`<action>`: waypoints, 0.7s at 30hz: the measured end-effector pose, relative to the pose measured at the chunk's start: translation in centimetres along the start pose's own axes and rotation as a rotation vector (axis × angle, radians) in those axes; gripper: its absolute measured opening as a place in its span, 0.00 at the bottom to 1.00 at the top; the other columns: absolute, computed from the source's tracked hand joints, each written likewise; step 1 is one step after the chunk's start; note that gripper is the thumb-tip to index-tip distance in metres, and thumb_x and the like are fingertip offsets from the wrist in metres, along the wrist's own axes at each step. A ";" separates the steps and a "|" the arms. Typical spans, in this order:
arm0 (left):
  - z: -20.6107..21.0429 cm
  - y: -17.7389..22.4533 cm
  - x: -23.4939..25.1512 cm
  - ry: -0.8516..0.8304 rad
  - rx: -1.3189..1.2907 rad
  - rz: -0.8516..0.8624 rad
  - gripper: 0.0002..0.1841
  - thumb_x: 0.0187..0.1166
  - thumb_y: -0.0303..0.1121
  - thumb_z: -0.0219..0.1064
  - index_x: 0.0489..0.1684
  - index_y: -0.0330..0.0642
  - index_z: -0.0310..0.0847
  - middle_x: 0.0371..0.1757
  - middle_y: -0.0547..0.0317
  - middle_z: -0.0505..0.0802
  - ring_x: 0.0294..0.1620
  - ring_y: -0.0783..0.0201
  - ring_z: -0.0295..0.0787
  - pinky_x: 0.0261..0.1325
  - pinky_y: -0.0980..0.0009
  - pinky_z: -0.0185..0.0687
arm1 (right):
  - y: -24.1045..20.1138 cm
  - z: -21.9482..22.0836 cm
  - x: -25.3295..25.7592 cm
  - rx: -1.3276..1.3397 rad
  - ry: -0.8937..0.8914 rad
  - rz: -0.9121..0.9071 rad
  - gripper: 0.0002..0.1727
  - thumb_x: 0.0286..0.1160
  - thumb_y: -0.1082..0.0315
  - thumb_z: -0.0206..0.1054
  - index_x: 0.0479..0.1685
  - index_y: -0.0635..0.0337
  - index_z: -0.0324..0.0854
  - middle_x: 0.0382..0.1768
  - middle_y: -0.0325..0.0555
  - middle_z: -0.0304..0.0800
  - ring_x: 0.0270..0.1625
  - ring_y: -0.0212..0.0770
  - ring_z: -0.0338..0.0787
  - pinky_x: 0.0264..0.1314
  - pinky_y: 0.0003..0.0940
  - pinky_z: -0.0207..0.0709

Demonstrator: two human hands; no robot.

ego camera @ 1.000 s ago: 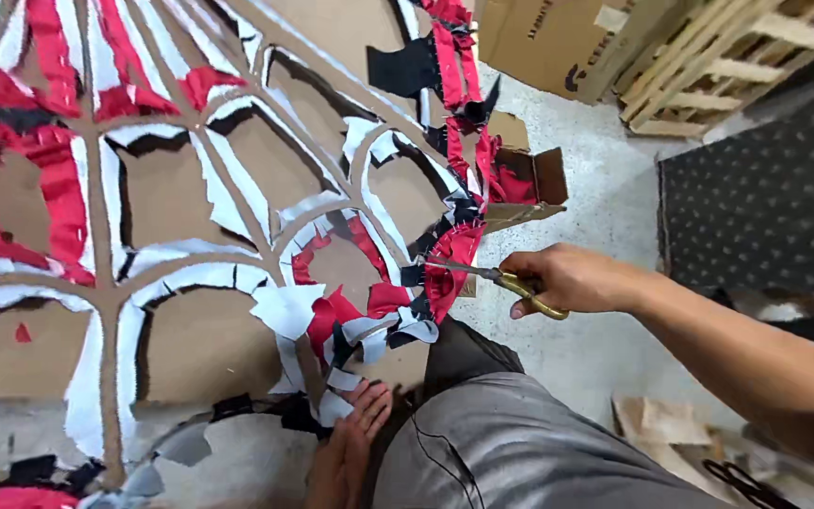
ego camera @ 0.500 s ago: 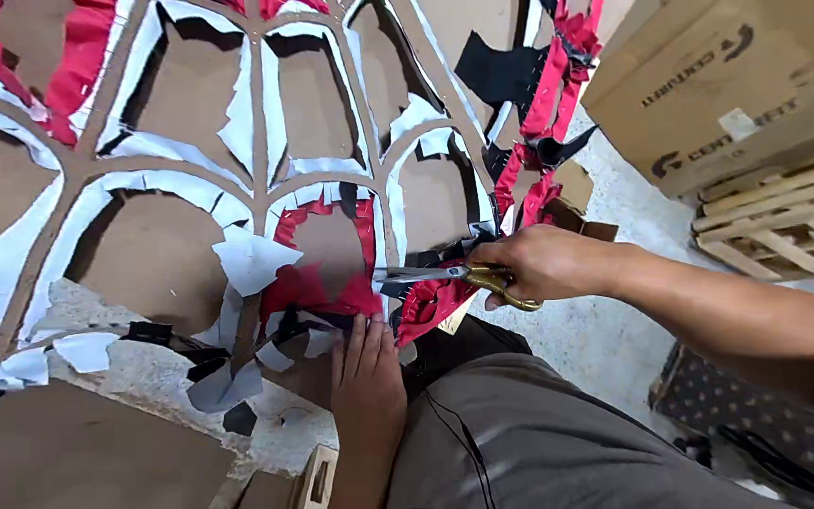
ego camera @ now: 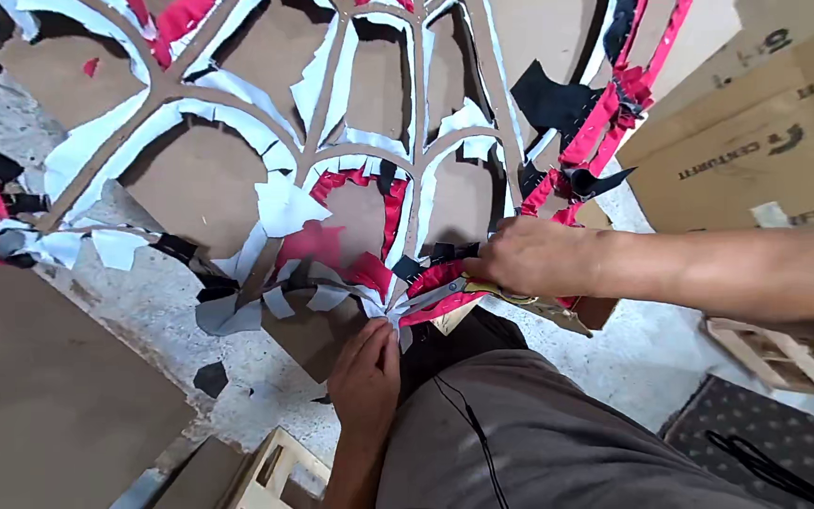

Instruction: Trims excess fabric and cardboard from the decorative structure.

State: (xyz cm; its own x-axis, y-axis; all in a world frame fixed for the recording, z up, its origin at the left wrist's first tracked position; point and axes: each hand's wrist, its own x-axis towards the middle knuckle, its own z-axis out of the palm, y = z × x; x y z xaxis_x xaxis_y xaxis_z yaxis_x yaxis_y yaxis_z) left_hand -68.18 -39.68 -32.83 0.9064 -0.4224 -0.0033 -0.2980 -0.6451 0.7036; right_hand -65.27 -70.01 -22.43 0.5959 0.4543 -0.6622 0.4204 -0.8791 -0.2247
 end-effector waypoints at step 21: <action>2.7 3.8 1.4 0.096 -0.889 -0.993 0.23 0.73 0.21 0.73 0.69 0.38 0.79 0.51 0.48 0.93 0.49 0.58 0.93 0.54 0.56 0.90 | 3.1 -12.6 13.0 -0.389 -0.400 -0.440 0.16 0.62 0.57 0.82 0.49 0.47 0.90 0.35 0.42 0.89 0.43 0.48 0.89 0.44 0.54 0.80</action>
State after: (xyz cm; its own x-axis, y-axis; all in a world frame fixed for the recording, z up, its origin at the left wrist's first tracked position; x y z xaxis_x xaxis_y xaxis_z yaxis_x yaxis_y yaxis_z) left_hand -68.81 -44.47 -32.06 0.6523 0.0508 -0.7563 0.7574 -0.0038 0.6530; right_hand -47.61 -64.98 -22.77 0.0490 0.6022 -0.7968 0.8228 -0.4766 -0.3096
